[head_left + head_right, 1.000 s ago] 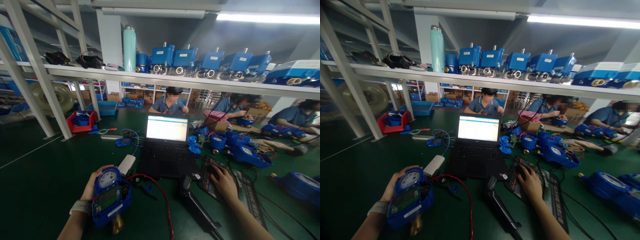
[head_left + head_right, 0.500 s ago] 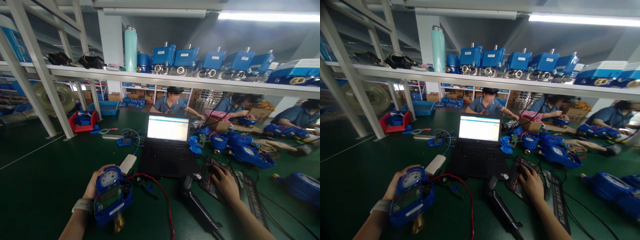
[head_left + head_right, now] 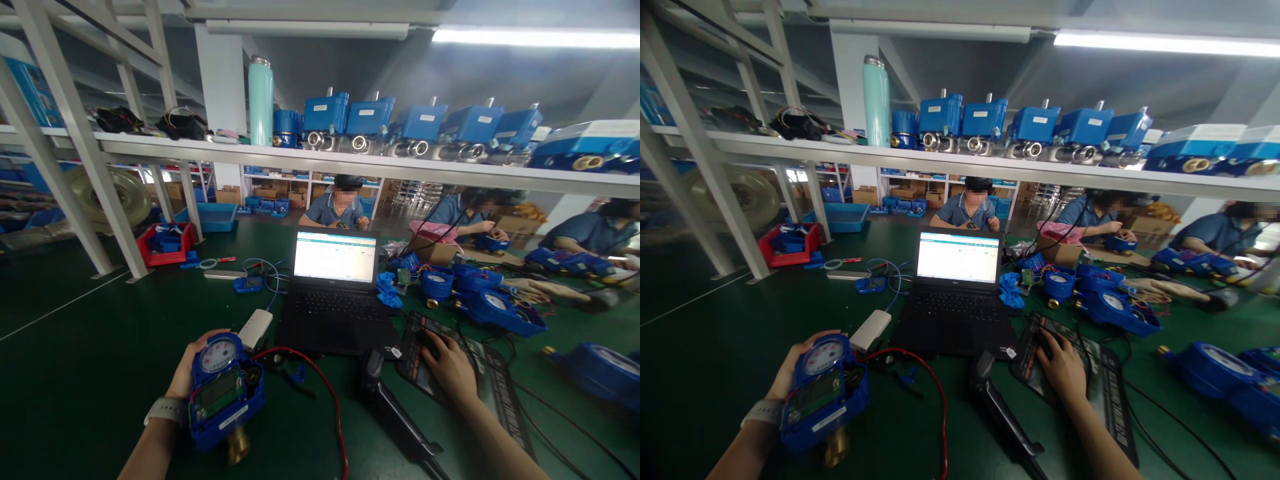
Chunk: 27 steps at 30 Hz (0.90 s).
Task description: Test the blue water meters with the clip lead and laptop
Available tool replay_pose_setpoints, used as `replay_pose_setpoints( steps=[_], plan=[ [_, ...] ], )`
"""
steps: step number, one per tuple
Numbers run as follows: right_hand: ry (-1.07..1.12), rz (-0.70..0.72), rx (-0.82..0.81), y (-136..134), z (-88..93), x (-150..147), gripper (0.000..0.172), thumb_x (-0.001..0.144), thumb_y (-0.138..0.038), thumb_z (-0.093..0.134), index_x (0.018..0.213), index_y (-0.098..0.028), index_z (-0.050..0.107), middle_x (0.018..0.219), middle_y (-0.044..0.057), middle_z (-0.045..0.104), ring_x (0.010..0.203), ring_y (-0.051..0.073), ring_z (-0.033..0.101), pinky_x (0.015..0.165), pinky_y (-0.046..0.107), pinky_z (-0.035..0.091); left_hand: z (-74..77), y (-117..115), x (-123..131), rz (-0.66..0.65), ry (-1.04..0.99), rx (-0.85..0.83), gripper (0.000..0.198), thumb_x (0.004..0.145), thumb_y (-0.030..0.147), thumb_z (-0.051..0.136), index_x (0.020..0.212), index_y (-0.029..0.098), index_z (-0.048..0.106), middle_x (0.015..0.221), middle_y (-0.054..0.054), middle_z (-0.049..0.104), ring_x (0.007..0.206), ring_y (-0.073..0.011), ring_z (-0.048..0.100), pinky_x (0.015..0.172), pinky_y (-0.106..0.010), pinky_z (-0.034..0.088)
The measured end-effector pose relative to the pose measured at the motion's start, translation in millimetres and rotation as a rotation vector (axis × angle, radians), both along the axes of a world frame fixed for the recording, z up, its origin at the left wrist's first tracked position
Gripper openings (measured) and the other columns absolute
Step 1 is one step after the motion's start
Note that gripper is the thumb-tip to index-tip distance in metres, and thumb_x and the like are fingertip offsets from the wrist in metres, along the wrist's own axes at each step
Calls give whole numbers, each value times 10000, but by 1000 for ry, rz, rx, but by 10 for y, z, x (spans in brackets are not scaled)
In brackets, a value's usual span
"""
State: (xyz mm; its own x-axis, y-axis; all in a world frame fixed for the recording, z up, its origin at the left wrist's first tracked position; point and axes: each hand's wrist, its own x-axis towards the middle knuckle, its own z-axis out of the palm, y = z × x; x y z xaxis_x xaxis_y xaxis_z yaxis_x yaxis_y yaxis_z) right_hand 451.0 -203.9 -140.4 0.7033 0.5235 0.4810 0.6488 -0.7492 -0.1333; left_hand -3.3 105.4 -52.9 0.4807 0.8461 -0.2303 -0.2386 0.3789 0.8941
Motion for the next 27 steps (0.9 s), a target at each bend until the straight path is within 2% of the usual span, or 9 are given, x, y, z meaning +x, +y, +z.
replay_pose_setpoints(
  steps=[5,10,18,27],
  plan=[
    [-4,-28,5,-3,3,-17,470,905,-415,397,1271,-199,599,1237,147,540,1021,297,598,856,424,506,-20,17,-7,-7,6,12,428,653,422,623,996,169,664,1007,-105,736,939,-345,668,701,-406,545],
    [-9,-10,-1,-10,-5,1,488,902,-418,391,1274,-178,597,1226,162,544,1011,303,599,859,433,504,-23,20,-3,-1,18,23,426,668,441,613,994,173,667,1005,-90,741,965,-328,665,738,-384,542],
    [-8,-15,2,-3,-3,4,484,897,-416,400,1265,-177,604,1232,164,545,1027,308,595,856,431,506,-24,29,-5,-4,10,28,403,662,415,615,973,163,667,949,-90,749,897,-313,680,716,-372,537],
    [20,7,28,-3,-26,13,467,873,-424,421,1240,-212,616,1227,141,558,1027,301,599,866,438,503,-17,19,-5,0,28,19,462,640,421,628,1017,155,667,1006,-118,731,901,-336,669,728,-419,534]
  ],
)
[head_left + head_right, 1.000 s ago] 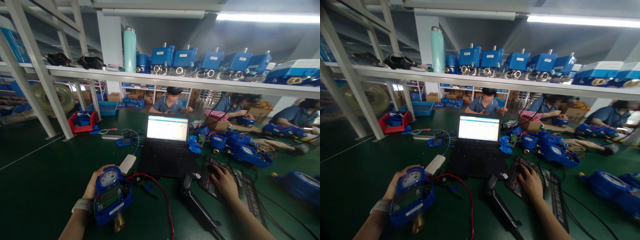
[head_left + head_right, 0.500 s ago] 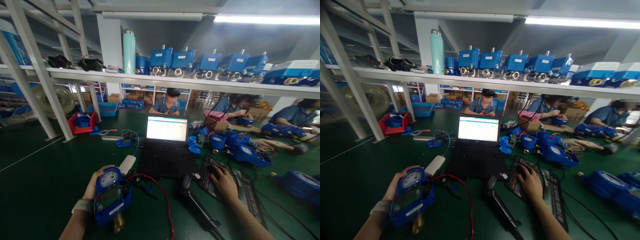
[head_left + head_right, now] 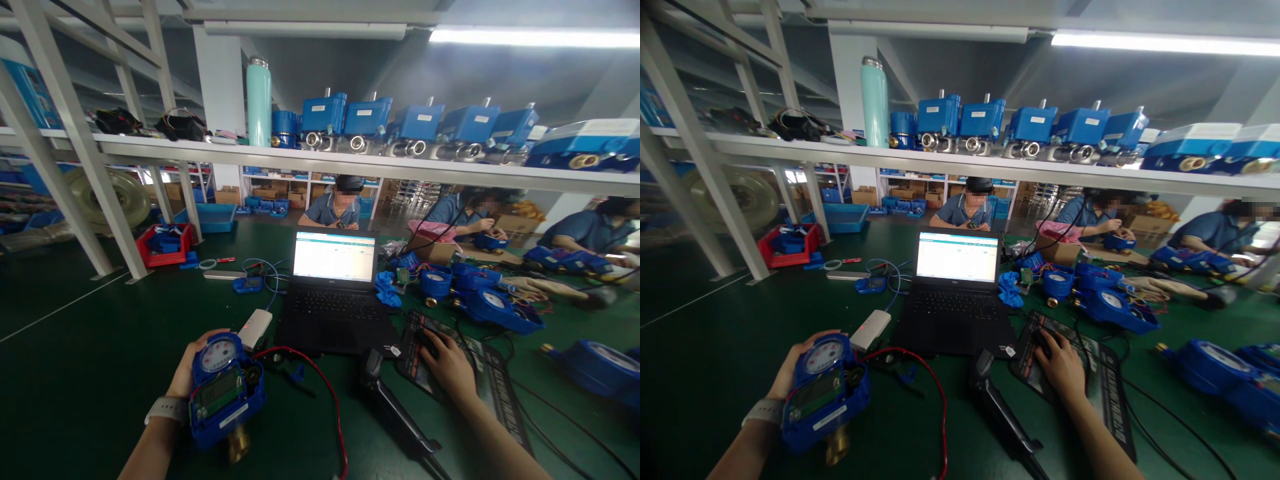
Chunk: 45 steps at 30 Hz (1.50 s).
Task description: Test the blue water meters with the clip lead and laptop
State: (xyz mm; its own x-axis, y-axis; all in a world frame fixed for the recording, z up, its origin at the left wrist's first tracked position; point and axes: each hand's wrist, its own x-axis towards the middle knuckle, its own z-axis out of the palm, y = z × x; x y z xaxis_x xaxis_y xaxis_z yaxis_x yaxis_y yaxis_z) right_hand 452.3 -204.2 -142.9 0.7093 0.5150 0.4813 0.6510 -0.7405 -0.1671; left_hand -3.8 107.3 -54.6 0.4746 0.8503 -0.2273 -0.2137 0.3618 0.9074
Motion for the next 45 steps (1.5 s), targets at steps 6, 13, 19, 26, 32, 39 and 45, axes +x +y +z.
replay_pose_setpoints(
  steps=[6,13,19,26,32,39,45],
  plan=[
    [-40,-40,127,25,319,-308,541,825,-496,439,1245,-182,573,1312,162,518,1207,372,482,961,529,429,15,-20,-7,-21,-7,13,506,652,486,627,1050,175,647,984,-95,738,930,-326,669,786,-418,528],
    [412,287,-20,-215,223,-1410,580,780,-618,520,1247,-275,549,1019,61,683,798,260,671,656,356,540,27,-5,26,-23,-43,32,456,593,413,643,960,143,655,911,-99,739,845,-294,662,763,-395,512],
    [495,361,56,-191,138,-1763,592,731,-501,494,1255,-235,568,1089,95,683,937,311,668,806,434,544,-15,7,49,2,-73,70,448,555,416,625,899,132,662,836,-87,734,805,-267,648,739,-362,495],
    [670,800,134,-270,600,-2390,588,788,-274,497,1376,-264,477,1246,71,632,1056,260,630,860,347,526,-35,14,63,-17,-92,88,434,587,416,611,913,133,646,823,-83,718,778,-229,645,752,-378,484],
    [585,1002,-77,11,925,-2797,628,622,-174,519,1233,-273,622,963,46,704,847,230,656,730,299,509,-58,24,50,-28,-82,117,401,643,425,595,925,144,641,832,-76,712,775,-219,642,773,-392,481],
    [549,1014,-107,78,1035,-2809,546,619,-173,502,1138,-228,662,904,48,698,806,205,643,702,263,476,-67,32,51,-8,-76,138,452,607,429,612,946,131,649,838,-83,724,798,-242,652,770,-395,491],
    [538,1026,-99,52,1063,-2830,541,617,-157,498,1131,-204,659,944,69,704,827,213,651,718,274,482,-16,20,61,14,-43,115,494,534,442,626,914,127,662,803,-85,736,790,-269,661,740,-384,512]
  ],
)
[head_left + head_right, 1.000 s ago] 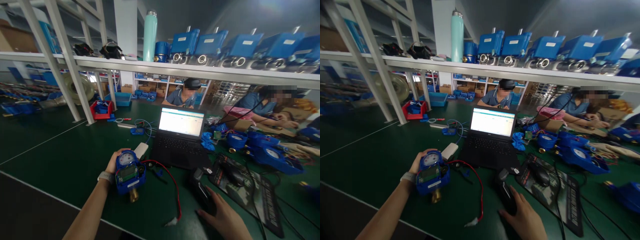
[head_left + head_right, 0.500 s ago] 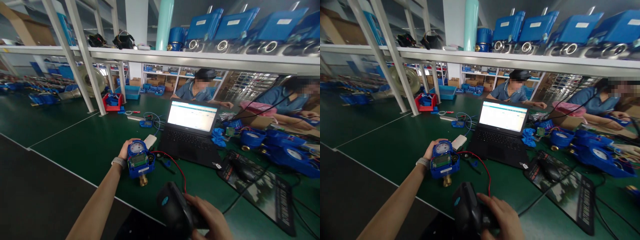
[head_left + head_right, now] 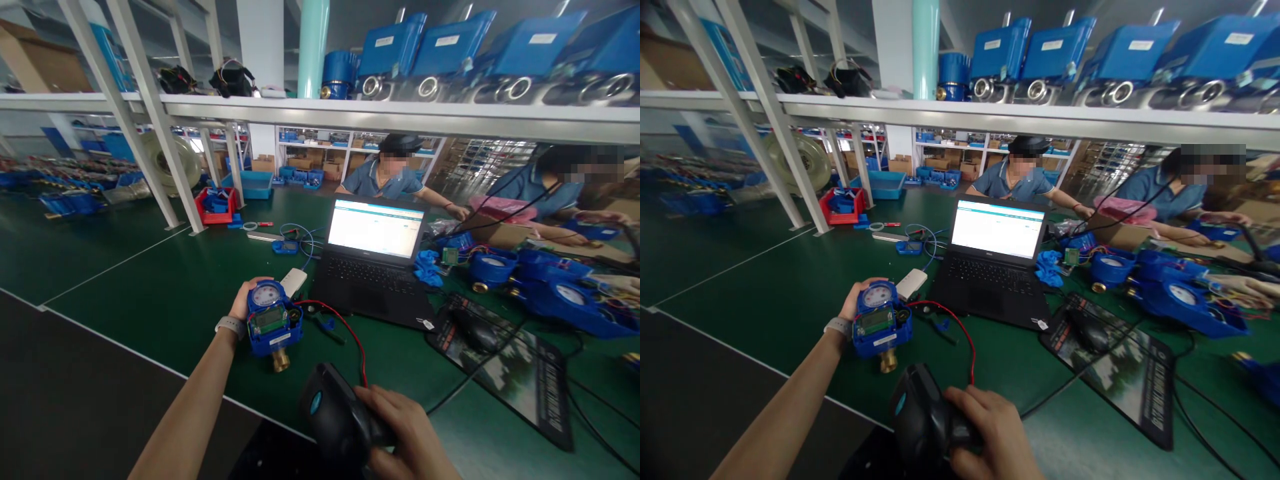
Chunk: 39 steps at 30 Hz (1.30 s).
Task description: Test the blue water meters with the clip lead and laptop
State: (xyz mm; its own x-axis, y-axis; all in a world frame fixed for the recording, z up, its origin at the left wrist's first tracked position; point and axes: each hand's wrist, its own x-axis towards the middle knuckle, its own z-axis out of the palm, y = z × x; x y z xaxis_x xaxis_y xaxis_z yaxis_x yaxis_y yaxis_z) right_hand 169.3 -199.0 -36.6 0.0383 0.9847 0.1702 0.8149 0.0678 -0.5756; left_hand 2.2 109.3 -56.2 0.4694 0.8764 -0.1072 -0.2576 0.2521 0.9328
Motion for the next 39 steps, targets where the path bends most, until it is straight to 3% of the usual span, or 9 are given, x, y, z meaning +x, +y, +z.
replay_pose_setpoints(
  steps=[4,11,15,18,21,24,27,31,39],
  plan=[
    [-5,-54,2,-48,-58,58,526,670,-163,525,1182,-228,627,962,56,692,860,208,648,744,281,494,56,-32,2,7,22,-21,476,516,428,626,884,129,669,793,-84,743,772,-265,662,705,-351,523],
    [-312,-532,82,-263,-502,379,533,839,-220,487,1372,-211,480,1009,86,645,882,233,626,779,372,525,102,1,-65,-63,66,-82,472,579,407,673,979,157,657,859,-52,758,807,-245,665,675,-287,561],
    [-367,-582,86,-310,-627,567,477,869,-202,471,1342,-239,513,1022,69,632,929,221,603,831,367,526,84,38,-86,-87,102,-139,459,618,454,658,1003,204,643,858,-30,764,735,-252,668,599,-311,589],
    [-377,-651,197,-255,-581,998,407,916,-290,457,1315,-262,533,1161,73,593,1065,223,566,921,380,496,106,5,-78,-75,103,-149,394,686,436,604,1011,218,648,898,-17,764,733,-239,674,608,-294,593],
    [-412,-869,319,-160,-549,1693,438,904,-350,456,1306,-202,542,1224,117,564,1160,265,517,987,435,451,139,-45,-69,-60,87,-147,360,693,405,602,990,208,654,890,-24,763,751,-245,683,601,-291,591],
    [-418,-969,219,-76,-637,2314,493,850,-364,506,1302,-173,551,1317,138,517,1224,298,475,1015,457,427,144,-77,-68,-55,64,-151,403,666,421,647,1005,204,655,901,-41,765,740,-257,691,613,-318,591],
    [-398,-1003,103,-34,-799,2631,510,854,-401,500,1324,-208,543,1389,116,470,1213,291,497,966,437,467,124,-78,-68,-60,31,-146,458,627,445,690,1004,185,662,893,-79,765,741,-279,697,628,-341,586],
    [-418,-1050,37,-30,-944,2718,511,876,-421,475,1361,-264,518,1408,92,454,1201,284,513,919,418,493,95,-54,-65,-56,6,-130,439,620,404,693,983,160,665,863,-99,762,756,-291,701,627,-346,582],
    [-464,-1018,22,-20,-975,2730,497,903,-377,441,1367,-219,521,1362,114,483,1191,289,508,991,419,442,86,-38,-81,-47,25,-137,427,630,435,685,977,185,681,985,-77,757,866,-299,692,661,-336,585]
  ],
)
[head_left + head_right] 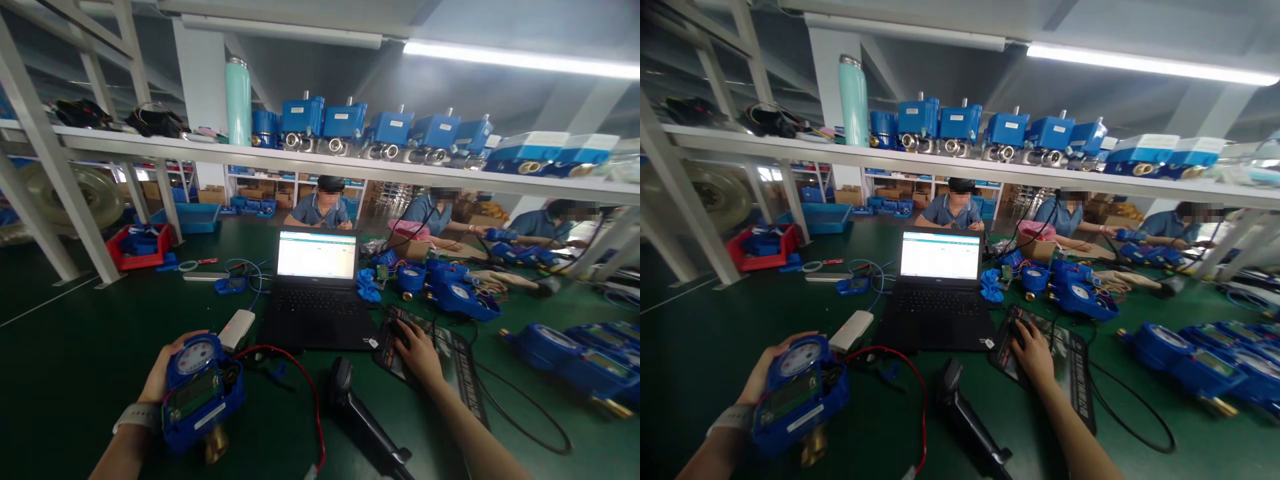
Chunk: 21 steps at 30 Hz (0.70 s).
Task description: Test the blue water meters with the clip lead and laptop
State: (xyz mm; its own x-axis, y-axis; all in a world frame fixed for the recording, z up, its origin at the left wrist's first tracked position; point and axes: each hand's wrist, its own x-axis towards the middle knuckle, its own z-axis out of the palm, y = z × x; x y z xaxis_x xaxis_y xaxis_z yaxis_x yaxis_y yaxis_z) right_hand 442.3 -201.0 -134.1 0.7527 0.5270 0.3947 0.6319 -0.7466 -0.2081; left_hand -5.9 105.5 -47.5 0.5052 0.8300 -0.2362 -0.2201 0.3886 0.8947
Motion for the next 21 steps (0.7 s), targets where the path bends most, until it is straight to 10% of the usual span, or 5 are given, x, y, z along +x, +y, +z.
replay_pose_setpoints(
  steps=[21],
  plan=[
    [-43,-56,-27,3,11,-17,467,927,-360,411,1334,-169,538,1326,157,485,1155,301,521,929,417,459,31,-39,-2,6,40,16,485,594,492,724,988,211,685,1067,-105,733,974,-349,671,699,-379,592]
  ],
)
